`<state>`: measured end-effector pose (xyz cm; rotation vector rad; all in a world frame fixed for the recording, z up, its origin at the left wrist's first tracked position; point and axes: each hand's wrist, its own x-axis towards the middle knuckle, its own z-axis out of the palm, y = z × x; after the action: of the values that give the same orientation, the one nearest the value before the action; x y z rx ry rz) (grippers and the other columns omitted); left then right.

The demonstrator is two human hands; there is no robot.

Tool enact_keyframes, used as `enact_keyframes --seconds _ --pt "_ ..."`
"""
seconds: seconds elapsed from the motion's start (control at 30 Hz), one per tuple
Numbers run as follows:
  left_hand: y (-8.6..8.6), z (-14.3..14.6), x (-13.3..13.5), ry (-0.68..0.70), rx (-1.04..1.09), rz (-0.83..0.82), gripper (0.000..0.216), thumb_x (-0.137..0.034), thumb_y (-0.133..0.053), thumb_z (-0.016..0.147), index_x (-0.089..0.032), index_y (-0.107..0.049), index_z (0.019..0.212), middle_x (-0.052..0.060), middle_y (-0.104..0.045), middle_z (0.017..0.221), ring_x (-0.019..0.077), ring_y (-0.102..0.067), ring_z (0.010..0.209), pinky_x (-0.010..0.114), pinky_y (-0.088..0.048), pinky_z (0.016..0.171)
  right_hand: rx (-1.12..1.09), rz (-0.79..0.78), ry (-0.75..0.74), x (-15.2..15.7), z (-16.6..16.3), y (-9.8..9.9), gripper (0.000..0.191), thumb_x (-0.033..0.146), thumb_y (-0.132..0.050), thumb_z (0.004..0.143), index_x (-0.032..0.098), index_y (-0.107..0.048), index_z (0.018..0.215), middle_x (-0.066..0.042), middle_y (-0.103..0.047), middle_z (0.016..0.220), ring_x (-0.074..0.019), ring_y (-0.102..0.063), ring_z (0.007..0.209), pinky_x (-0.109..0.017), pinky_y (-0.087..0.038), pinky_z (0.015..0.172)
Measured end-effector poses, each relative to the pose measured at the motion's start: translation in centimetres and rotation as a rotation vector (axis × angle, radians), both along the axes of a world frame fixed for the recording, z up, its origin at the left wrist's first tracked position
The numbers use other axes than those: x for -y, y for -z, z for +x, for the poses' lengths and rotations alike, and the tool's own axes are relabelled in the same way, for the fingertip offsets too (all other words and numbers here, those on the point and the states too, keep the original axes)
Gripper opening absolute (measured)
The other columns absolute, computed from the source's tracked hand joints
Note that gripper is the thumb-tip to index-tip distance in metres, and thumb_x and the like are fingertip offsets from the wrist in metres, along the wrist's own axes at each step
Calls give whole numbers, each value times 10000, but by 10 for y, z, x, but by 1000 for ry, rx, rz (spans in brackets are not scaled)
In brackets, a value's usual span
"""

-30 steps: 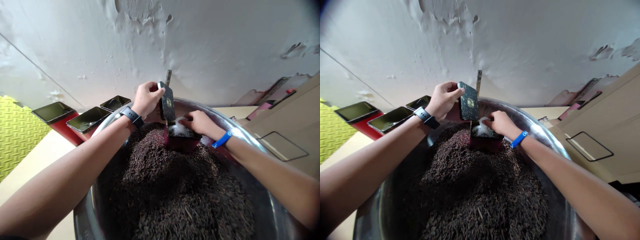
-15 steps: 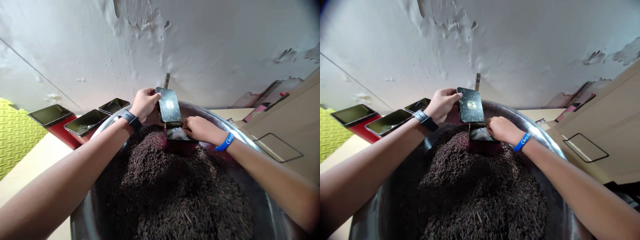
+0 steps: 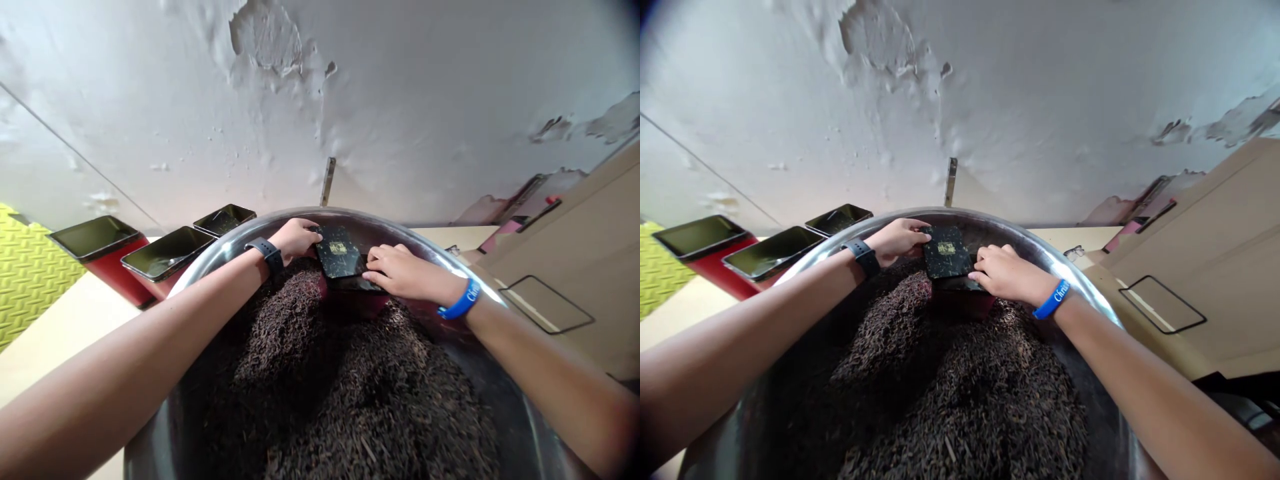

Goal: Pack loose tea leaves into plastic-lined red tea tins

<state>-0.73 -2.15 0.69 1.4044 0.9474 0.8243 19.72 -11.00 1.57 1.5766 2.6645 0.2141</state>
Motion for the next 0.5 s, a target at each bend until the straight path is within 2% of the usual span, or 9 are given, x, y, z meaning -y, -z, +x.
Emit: enact_keyframes --seconds 0.07,0.17,0.27,0.37,0.5 --pt "5 -1 -2 34 -87 70 164 -116 -569 675 -119 -600 837 84 -635 821 141 -595 669 280 -502 590 -12 40 24 0 1 0 393 448 -372 842 179 -658 840 -97 -568 929 -234 -492 882 -391 -344 744" --pt "10 -2 -6 44 -230 214 208 -204 -598 666 -126 -612 858 89 -640 809 154 -593 636 284 -489 550 -78 74 74 -1 4 -1 409 511 -441 788 195 -650 942 -90 -564 986 -244 -495 921 -403 -362 775" --pt "12 -4 -10 95 -393 346 343 -317 -572 697 -121 -593 978 109 -647 837 175 -598 642 302 -483 559 -180 81 108 -3 8 -5 582 565 -519 705 200 -540 1159 -96 -526 1083 -255 -479 990 -402 -377 844" --pt "15 -2 -9 150 -516 504 439 -377 -532 728 -125 -549 1086 127 -628 994 214 -599 849 336 -468 740 -242 70 73 -5 12 -8 872 606 -591 603 198 -330 1329 -111 -400 1268 -282 -381 1145 -412 -325 956" --pt "22 9 -5 215 -551 560 525 -333 -461 789 -117 -384 1261 139 -453 1269 204 -465 1129 312 -357 939 -246 -35 -30 -4 13 -8 990 606 -619 569 289 -150 1380 -45 -111 1441 -293 -136 1296 -462 -202 1036"
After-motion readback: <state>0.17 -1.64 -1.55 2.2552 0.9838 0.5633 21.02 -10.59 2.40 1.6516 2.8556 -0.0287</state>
